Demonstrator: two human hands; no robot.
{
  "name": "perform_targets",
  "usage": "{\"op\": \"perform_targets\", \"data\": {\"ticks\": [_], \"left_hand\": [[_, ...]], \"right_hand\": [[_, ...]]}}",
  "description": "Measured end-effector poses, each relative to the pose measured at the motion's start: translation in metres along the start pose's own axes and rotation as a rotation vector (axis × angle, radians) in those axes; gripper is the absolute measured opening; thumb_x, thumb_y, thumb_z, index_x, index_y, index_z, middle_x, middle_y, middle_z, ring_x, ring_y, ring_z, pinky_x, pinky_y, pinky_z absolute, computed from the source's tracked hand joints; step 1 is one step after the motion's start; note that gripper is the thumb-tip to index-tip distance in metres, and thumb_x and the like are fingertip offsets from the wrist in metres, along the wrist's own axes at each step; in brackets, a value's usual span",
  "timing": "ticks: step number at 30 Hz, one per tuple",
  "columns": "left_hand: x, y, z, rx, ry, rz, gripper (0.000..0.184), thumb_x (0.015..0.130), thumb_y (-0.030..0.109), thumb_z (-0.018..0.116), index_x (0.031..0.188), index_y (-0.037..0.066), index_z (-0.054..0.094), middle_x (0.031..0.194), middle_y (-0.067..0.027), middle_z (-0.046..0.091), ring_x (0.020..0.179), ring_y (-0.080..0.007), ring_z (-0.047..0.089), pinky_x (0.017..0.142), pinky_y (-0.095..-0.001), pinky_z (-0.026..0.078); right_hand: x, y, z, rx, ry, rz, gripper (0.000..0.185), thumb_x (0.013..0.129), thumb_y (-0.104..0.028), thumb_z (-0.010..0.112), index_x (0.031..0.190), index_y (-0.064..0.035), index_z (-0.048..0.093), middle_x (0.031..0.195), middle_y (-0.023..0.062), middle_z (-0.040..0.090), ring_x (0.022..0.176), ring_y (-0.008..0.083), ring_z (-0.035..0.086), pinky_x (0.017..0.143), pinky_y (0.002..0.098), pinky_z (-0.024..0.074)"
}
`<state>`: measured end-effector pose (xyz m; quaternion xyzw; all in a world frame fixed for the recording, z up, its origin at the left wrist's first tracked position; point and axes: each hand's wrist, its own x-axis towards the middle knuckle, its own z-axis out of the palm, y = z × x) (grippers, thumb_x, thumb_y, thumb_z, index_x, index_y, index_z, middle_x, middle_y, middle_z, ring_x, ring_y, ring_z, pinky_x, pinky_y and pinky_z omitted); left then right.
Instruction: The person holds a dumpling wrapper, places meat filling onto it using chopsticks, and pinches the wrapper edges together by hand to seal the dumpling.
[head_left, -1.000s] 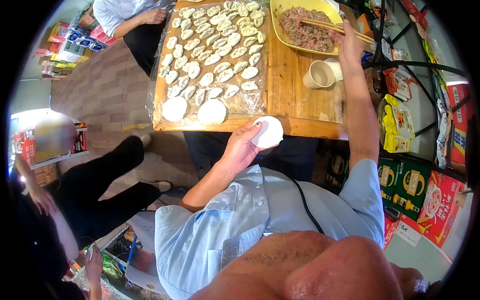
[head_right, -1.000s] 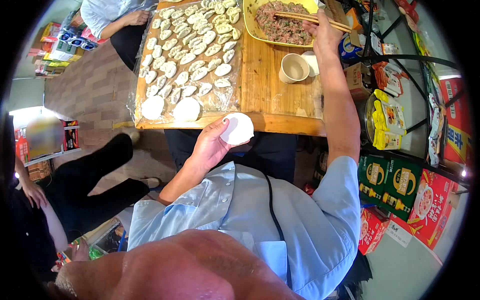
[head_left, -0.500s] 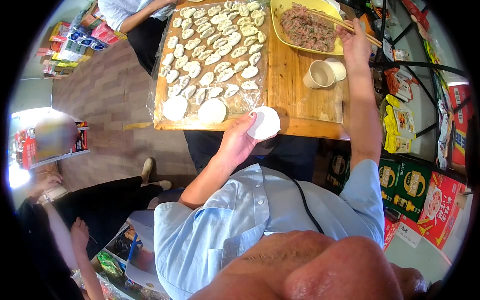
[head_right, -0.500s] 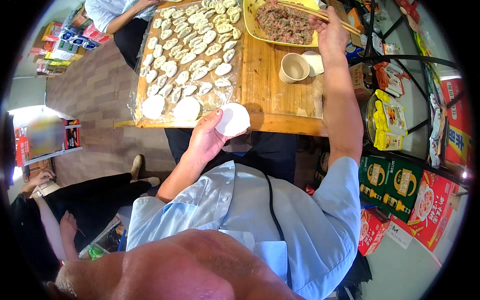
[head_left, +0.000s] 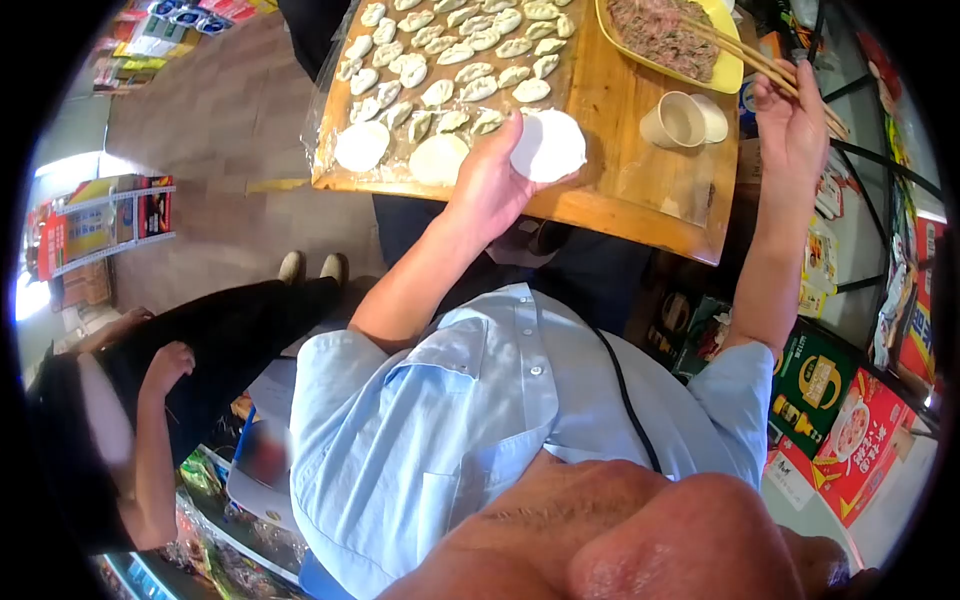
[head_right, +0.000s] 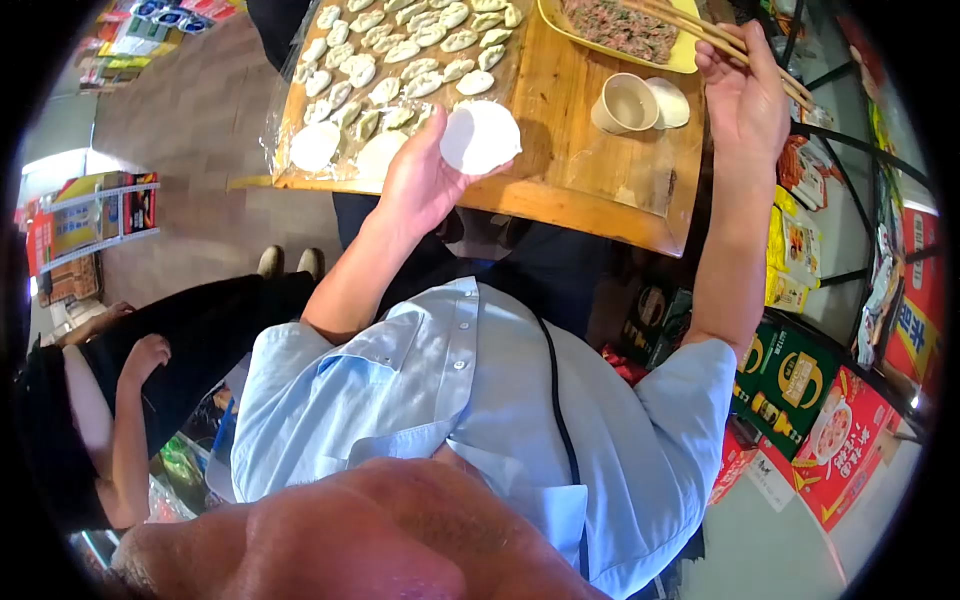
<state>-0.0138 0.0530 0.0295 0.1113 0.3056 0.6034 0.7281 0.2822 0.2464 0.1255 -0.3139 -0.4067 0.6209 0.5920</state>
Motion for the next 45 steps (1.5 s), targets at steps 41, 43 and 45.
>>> {"op": "perform_targets", "data": {"ticks": [41,43,45], "left_hand": [[-0.013,-0.011,-0.015,-0.192,-0.004,-0.085,0.051,0.105,0.047,0.039,0.127,0.000,0.042,0.111,-0.0168,0.056,0.101,-0.0266,0.063,0.098,-0.0569,0.054],[-0.015,-0.011,-0.014,-0.188,0.025,-0.101,0.051,0.105,0.047,0.039,0.126,0.001,0.042,0.108,-0.0154,0.056,0.099,-0.0262,0.064,0.097,-0.0565,0.055],[-0.015,-0.013,-0.017,-0.195,0.016,-0.100,0.050,0.106,0.046,0.039,0.126,0.001,0.042,0.106,-0.0144,0.057,0.098,-0.0258,0.064,0.096,-0.0563,0.055]], "right_hand": [[-0.104,0.038,0.145,-0.834,-0.306,0.011,0.030,0.092,-0.028,0.075,0.087,0.0008,0.072,0.067,0.0003,0.063,0.056,0.0059,0.059,0.050,0.0203,0.0477],[-0.106,0.039,0.150,-0.830,-0.344,-0.001,0.030,0.091,-0.029,0.075,0.087,0.0005,0.072,0.066,-0.0006,0.063,0.056,0.0050,0.058,0.050,0.0202,0.0466],[-0.108,0.040,0.156,-0.864,-0.360,-0.015,0.029,0.092,-0.028,0.075,0.085,0.0001,0.072,0.063,-0.0024,0.060,0.055,0.0040,0.054,0.048,0.0210,0.0427]]}}
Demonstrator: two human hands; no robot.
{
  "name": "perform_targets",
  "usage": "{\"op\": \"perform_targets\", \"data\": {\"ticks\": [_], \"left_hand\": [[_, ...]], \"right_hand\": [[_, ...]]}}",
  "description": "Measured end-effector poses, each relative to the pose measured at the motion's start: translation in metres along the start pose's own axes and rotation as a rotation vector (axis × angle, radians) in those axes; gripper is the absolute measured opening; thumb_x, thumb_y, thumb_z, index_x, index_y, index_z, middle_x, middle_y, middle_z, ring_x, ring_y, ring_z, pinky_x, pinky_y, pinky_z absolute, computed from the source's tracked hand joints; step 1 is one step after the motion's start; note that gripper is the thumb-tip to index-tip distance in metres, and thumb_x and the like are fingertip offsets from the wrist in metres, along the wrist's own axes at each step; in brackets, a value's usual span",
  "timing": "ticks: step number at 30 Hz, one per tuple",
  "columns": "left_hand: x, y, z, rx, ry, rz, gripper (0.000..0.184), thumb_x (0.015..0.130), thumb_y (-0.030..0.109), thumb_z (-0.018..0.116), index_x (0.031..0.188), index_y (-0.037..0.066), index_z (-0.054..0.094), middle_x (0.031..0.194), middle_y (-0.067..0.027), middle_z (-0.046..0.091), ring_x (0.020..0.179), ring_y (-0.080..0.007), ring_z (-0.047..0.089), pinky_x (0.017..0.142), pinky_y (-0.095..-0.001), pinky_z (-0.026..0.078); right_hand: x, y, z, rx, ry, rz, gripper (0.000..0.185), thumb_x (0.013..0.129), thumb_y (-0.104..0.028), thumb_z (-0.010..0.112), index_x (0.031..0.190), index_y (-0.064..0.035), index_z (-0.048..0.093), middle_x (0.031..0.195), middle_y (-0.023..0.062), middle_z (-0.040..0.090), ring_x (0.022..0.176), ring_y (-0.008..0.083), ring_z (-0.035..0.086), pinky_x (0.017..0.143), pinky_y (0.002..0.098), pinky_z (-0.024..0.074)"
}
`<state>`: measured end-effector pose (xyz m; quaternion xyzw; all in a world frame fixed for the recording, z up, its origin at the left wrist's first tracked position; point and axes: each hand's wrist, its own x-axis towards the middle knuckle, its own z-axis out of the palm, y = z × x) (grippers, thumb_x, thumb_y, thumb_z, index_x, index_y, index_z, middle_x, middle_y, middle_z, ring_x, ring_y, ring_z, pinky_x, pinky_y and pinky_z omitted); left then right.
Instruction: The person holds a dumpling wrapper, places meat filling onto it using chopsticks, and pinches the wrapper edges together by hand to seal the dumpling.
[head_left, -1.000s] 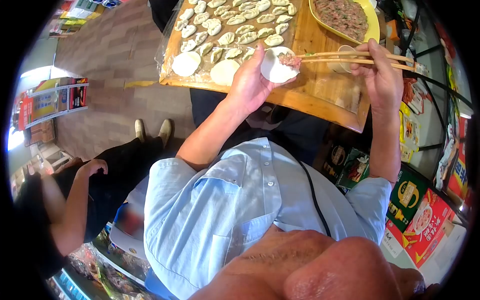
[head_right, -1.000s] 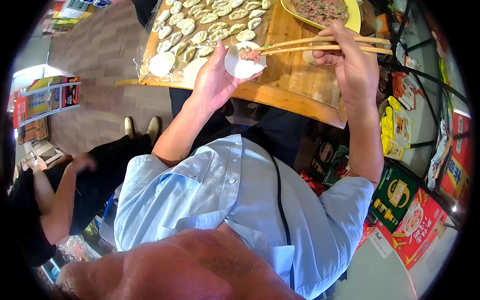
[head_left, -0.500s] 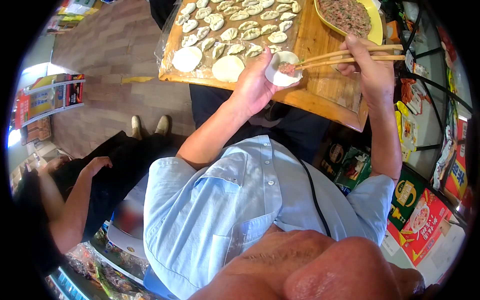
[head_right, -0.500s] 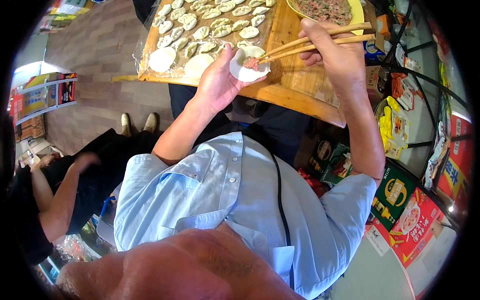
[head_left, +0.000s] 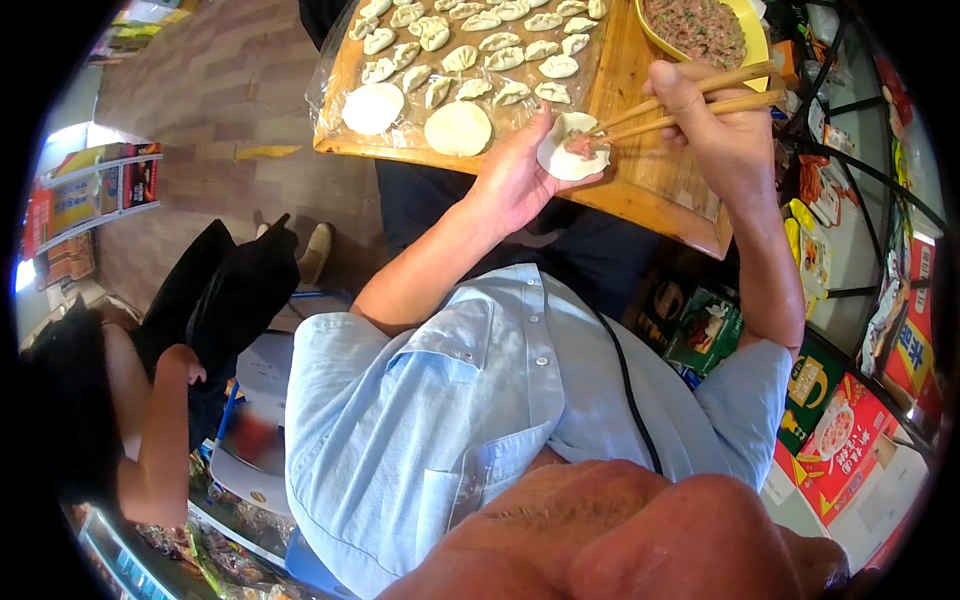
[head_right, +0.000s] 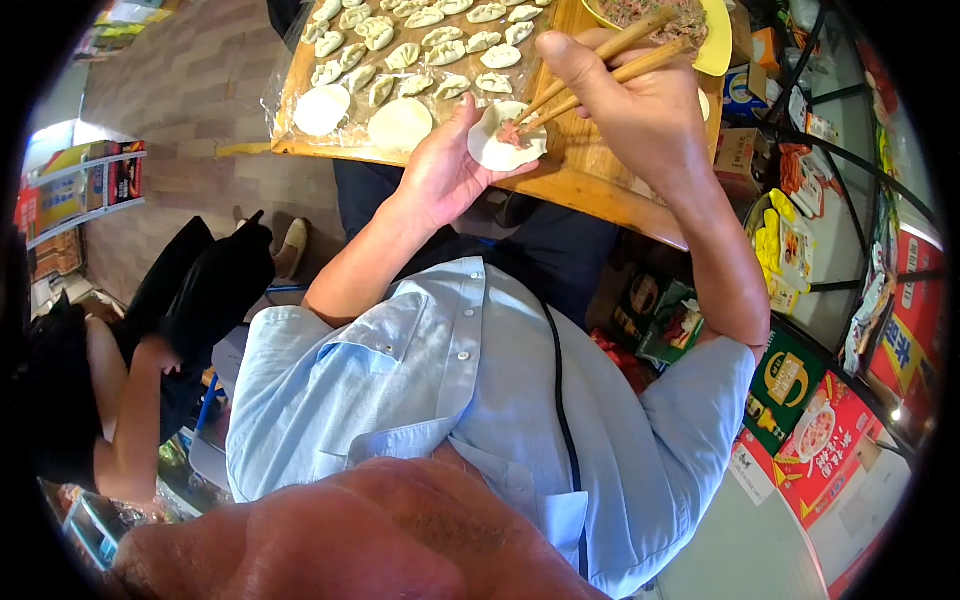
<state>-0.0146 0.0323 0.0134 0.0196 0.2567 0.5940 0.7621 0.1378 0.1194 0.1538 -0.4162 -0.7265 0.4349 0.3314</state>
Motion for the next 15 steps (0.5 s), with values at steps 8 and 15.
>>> {"op": "perform_targets", "data": {"ticks": [8,15], "left_hand": [[-0.0009,0.0001,-0.0038,-0.011,-0.014,0.008,0.044,0.106,0.044,0.040,0.124,0.004,0.045,0.101,-0.0106,0.060,0.094,-0.0245,0.065,0.096,-0.0560,0.056],[-0.0023,0.0000,-0.0055,-0.022,0.002,0.012,0.042,0.107,0.039,0.040,0.119,0.000,0.049,0.098,-0.0104,0.059,0.090,-0.0221,0.064,0.091,-0.0507,0.059]], "right_hand": [[0.0001,-0.0046,0.0021,-0.093,-0.056,-0.024,0.029,0.093,-0.027,0.074,0.083,0.0003,0.073,0.061,-0.0053,0.056,0.058,0.0028,0.048,0.050,0.0230,0.0387],[-0.0055,-0.0081,0.0073,-0.099,-0.063,-0.021,0.029,0.093,-0.026,0.073,0.086,0.0014,0.073,0.066,-0.0039,0.060,0.063,0.0030,0.049,0.053,0.0231,0.0410]]}}
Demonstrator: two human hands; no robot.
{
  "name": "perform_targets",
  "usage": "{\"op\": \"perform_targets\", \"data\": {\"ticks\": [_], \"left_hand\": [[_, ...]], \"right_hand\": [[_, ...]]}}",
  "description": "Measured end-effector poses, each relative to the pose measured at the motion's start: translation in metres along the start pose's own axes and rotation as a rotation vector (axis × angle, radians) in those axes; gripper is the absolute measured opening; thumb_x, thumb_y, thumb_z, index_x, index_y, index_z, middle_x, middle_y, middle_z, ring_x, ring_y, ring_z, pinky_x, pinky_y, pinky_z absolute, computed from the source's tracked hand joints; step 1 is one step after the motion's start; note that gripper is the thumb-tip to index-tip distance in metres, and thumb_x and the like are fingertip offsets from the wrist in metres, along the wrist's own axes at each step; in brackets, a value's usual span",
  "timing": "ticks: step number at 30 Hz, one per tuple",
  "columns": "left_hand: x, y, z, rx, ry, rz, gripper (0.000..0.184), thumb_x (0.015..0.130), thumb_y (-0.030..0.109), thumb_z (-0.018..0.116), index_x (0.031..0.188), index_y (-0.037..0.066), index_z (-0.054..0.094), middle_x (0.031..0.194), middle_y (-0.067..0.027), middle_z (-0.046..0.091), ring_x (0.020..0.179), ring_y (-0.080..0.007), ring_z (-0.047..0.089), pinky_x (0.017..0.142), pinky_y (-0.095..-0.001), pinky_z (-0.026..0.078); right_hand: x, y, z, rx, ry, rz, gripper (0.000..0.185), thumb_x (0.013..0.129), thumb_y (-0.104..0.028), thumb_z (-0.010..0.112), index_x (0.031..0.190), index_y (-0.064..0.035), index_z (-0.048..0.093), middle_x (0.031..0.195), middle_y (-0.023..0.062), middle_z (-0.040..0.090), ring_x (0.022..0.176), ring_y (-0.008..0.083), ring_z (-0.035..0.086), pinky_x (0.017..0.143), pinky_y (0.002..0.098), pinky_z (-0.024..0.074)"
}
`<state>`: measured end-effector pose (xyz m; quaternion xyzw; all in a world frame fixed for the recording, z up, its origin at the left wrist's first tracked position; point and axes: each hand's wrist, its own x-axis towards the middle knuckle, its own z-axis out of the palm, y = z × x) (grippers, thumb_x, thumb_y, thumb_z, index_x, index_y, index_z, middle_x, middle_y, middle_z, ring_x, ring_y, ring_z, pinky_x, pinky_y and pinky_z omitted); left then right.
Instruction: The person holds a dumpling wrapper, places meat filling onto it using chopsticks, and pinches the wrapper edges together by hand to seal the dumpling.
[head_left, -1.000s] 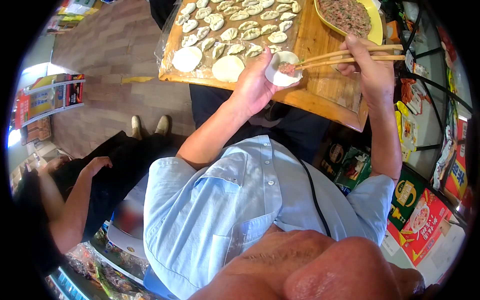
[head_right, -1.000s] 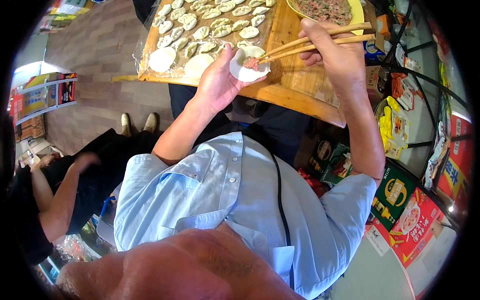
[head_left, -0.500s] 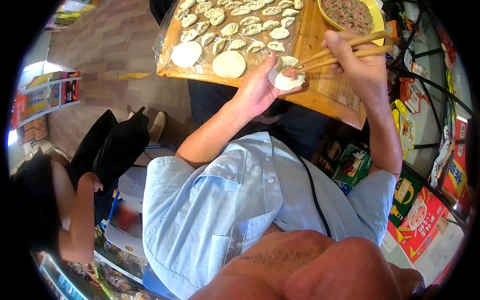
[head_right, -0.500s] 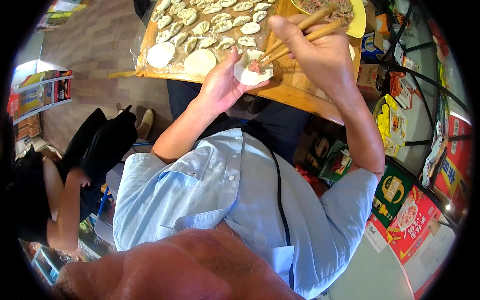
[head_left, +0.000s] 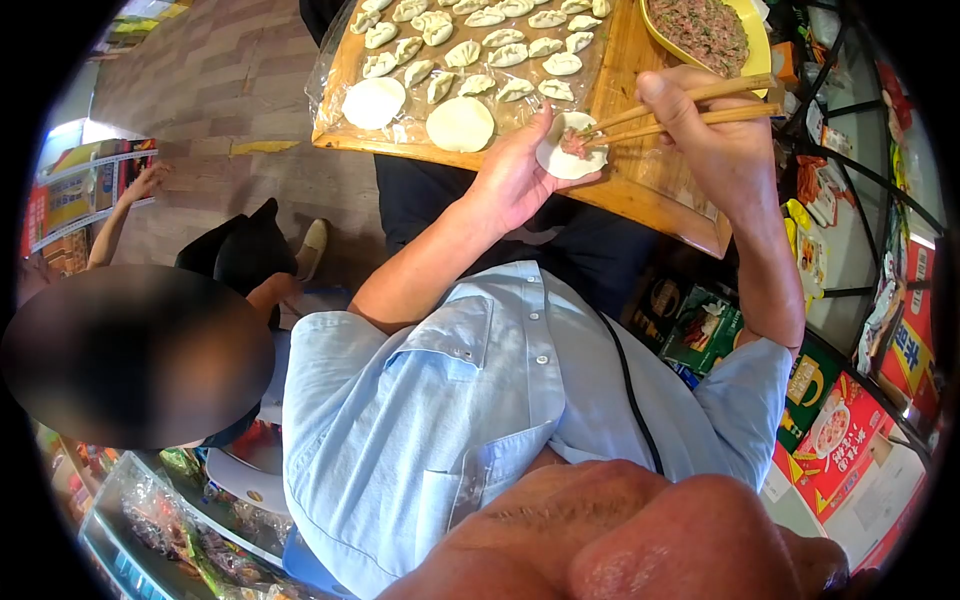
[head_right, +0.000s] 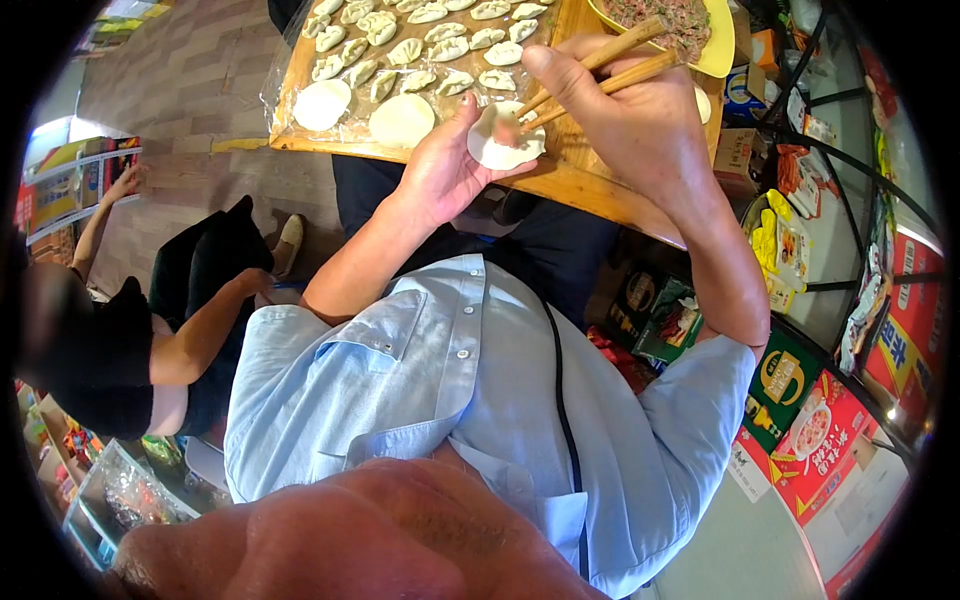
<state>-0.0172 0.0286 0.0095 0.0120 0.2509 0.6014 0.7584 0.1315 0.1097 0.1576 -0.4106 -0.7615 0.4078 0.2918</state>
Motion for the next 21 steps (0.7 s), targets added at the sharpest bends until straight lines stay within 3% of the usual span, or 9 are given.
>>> {"op": "perform_targets", "data": {"ticks": [5,7,14,16,21], "left_hand": [[-0.002,0.000,-0.001,0.013,0.002,0.000,0.044,0.107,0.040,0.040,0.118,-0.001,0.050,0.094,-0.0096,0.060,0.089,-0.0215,0.064,0.090,-0.0501,0.059],[0.001,0.000,-0.008,0.020,-0.066,-0.006,0.043,0.107,0.042,0.038,0.126,0.005,0.045,0.099,-0.0128,0.063,0.099,-0.0286,0.066,0.096,-0.0546,0.055],[0.000,0.001,-0.004,0.028,-0.046,-0.017,0.043,0.107,0.044,0.037,0.125,0.005,0.046,0.099,-0.0132,0.063,0.098,-0.0282,0.066,0.095,-0.0542,0.056],[-0.003,0.001,-0.001,0.014,-0.009,-0.001,0.047,0.107,0.041,0.042,0.118,-0.004,0.052,0.096,-0.0114,0.061,0.090,-0.0224,0.065,0.089,-0.0501,0.060],[-0.003,-0.001,-0.004,-0.004,0.006,-0.003,0.047,0.106,0.040,0.043,0.119,-0.005,0.050,0.100,-0.0129,0.060,0.091,-0.0234,0.065,0.089,-0.0504,0.060]], "right_hand": [[-0.001,0.000,0.000,-0.031,-0.003,-0.012,0.028,0.093,-0.025,0.074,0.086,0.0021,0.073,0.065,-0.0031,0.061,0.063,0.0032,0.050,0.053,0.0229,0.0416],[-0.002,-0.001,0.000,-0.043,-0.006,-0.015,0.028,0.092,-0.025,0.075,0.086,0.0024,0.073,0.065,-0.0027,0.061,0.062,0.0033,0.050,0.053,0.0229,0.0417],[-0.004,-0.006,-0.002,-0.060,-0.034,-0.033,0.023,0.090,-0.020,0.077,0.089,0.0027,0.073,0.074,-0.0008,0.065,0.067,0.0046,0.056,0.058,0.0214,0.0456],[-0.004,-0.005,-0.001,-0.029,-0.015,-0.064,0.025,0.088,-0.021,0.079,0.086,0.0030,0.073,0.071,-0.0001,0.067,0.065,0.0042,0.055,0.056,0.0223,0.0452],[-0.005,-0.005,0.002,0.010,-0.010,-0.050,0.025,0.089,-0.022,0.078,0.088,0.0033,0.074,0.076,0.0016,0.070,0.068,0.0048,0.058,0.059,0.0221,0.0468]]}}
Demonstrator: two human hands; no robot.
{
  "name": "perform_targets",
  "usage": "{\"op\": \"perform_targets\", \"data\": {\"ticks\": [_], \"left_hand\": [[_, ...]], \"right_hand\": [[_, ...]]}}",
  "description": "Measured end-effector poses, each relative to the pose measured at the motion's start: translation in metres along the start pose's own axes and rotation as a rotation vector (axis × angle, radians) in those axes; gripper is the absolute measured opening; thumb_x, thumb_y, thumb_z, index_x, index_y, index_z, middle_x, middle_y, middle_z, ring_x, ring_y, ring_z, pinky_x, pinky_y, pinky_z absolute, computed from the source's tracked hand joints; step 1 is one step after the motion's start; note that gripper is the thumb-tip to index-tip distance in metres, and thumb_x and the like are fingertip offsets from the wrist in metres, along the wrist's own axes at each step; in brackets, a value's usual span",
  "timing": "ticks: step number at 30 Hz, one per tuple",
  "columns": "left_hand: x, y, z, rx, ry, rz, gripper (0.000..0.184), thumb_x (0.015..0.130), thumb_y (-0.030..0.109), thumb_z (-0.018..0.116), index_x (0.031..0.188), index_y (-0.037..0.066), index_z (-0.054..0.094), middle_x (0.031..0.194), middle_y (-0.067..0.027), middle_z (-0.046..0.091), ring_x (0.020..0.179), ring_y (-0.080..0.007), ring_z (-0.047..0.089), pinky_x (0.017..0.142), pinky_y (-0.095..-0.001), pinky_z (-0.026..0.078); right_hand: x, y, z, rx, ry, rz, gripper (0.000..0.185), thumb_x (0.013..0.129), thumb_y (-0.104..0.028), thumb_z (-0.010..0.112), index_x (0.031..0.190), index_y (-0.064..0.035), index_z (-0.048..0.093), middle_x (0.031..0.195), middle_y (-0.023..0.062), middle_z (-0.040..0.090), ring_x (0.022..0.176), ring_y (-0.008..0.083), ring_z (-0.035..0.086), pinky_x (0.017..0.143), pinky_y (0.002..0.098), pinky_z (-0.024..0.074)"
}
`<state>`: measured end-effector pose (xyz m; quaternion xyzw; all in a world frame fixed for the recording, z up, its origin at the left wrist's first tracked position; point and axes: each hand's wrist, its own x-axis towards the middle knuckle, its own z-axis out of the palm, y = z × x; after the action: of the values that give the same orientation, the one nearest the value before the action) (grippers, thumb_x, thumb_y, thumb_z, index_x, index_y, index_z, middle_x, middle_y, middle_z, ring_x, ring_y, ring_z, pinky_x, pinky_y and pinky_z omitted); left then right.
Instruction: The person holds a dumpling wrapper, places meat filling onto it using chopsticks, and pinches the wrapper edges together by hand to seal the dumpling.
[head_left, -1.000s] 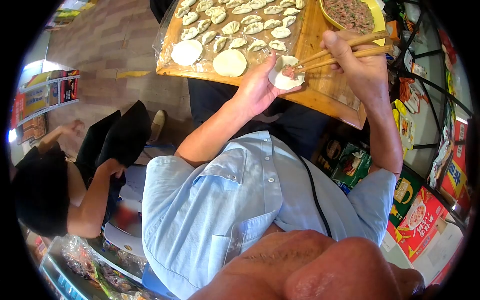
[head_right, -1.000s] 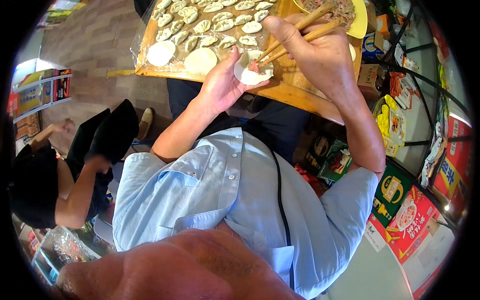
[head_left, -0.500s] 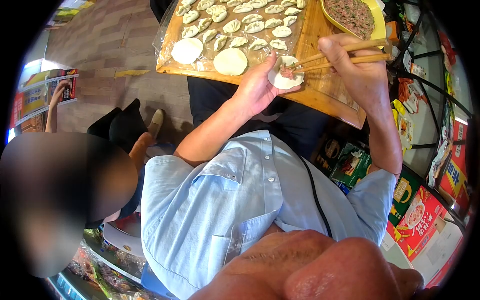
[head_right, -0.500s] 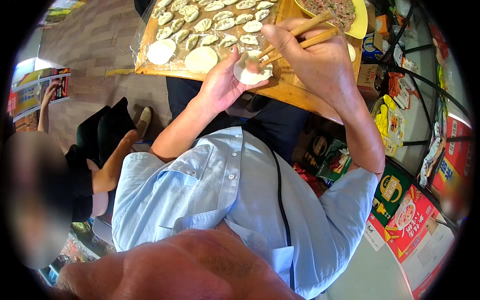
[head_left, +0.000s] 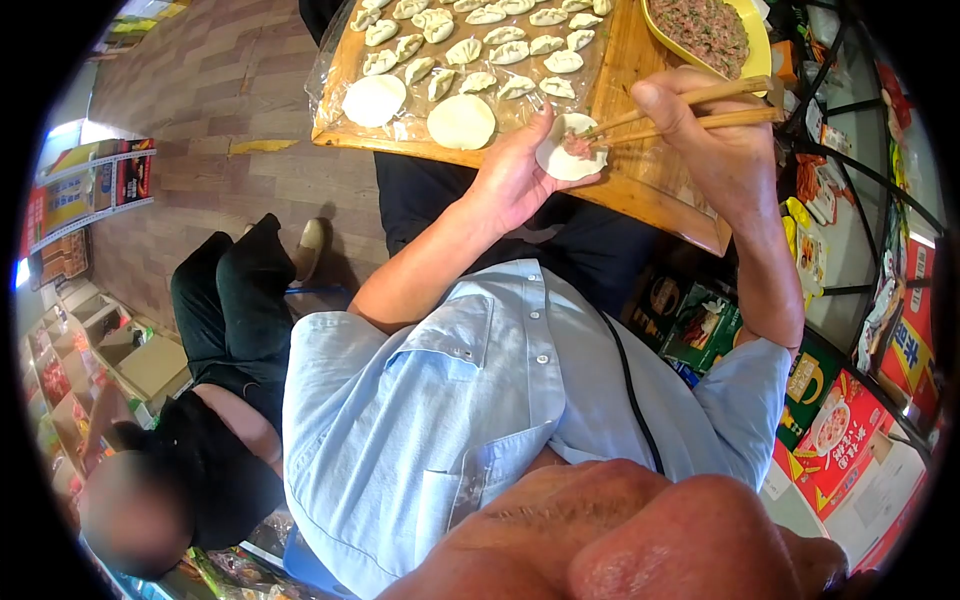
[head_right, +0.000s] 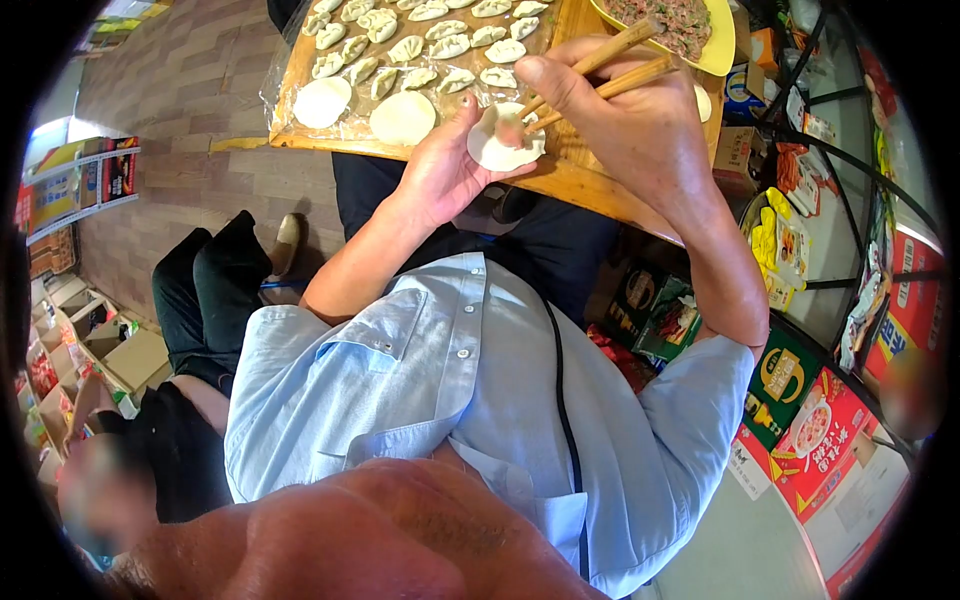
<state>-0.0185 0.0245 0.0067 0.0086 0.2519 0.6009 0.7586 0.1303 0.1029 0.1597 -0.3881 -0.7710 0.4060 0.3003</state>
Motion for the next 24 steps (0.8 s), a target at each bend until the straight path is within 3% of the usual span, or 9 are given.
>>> {"op": "perform_targets", "data": {"ticks": [24], "left_hand": [[0.001,-0.005,-0.009,-0.033,-0.013,-0.024,0.049,0.106,0.039,0.044,0.124,-0.005,0.051,0.107,-0.0156,0.062,0.097,-0.0261,0.066,0.090,-0.0520,0.059]], "right_hand": [[-0.002,-0.004,-0.001,-0.035,-0.027,-0.015,0.020,0.090,-0.017,0.076,0.087,0.0034,0.073,0.077,0.0008,0.070,0.069,0.0044,0.058,0.061,0.0214,0.0473]]}}
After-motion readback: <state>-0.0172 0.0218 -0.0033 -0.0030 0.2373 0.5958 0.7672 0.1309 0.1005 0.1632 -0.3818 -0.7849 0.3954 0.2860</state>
